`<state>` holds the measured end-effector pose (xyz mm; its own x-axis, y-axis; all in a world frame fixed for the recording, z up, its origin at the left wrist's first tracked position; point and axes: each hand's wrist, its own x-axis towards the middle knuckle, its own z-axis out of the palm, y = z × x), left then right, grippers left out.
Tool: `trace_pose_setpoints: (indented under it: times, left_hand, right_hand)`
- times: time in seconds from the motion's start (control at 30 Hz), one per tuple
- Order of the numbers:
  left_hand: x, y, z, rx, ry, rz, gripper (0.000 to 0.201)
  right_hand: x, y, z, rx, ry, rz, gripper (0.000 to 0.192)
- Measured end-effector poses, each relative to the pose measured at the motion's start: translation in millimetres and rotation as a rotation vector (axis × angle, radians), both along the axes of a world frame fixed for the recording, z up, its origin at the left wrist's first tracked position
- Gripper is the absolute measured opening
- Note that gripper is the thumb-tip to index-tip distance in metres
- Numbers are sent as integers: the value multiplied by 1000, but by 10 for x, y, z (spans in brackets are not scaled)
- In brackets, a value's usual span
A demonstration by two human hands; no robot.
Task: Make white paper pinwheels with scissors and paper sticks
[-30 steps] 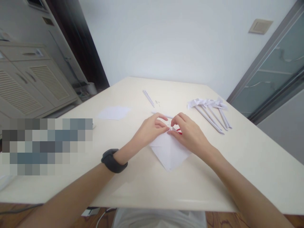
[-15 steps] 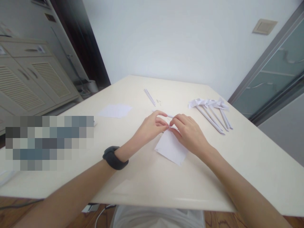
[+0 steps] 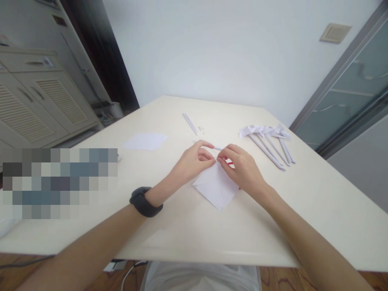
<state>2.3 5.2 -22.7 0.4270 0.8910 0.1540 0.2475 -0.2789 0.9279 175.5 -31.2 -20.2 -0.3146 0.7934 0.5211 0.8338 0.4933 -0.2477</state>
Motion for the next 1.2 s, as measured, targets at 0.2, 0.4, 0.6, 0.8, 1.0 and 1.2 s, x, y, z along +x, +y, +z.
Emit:
trace_pose_setpoints:
  times: [0.2, 0.4, 0.6, 0.8, 1.0, 1.2]
  left_hand:
    - [9, 2, -37, -95, 118, -31, 45]
    - [2, -39, 47, -141, 91, -18, 38]
    - [-20, -32, 26, -104, 149, -3, 29]
    - [-23, -18, 34, -21, 125, -44, 26]
    - [-45, -20, 69, -157, -26, -174, 18]
    - [-82, -88, 159, -198, -99, -92, 17]
  right_hand:
    - [15, -8, 38, 91, 27, -31, 13]
    - [25, -9, 38, 247, -46, -16, 18]
    - [36, -27, 53, 330, -93, 62, 18]
    - [90, 10, 61, 404, -173, 133, 19]
    - [154, 58, 50, 404, -235, 189, 19]
    - [192, 70, 69, 445, -267, 212, 19]
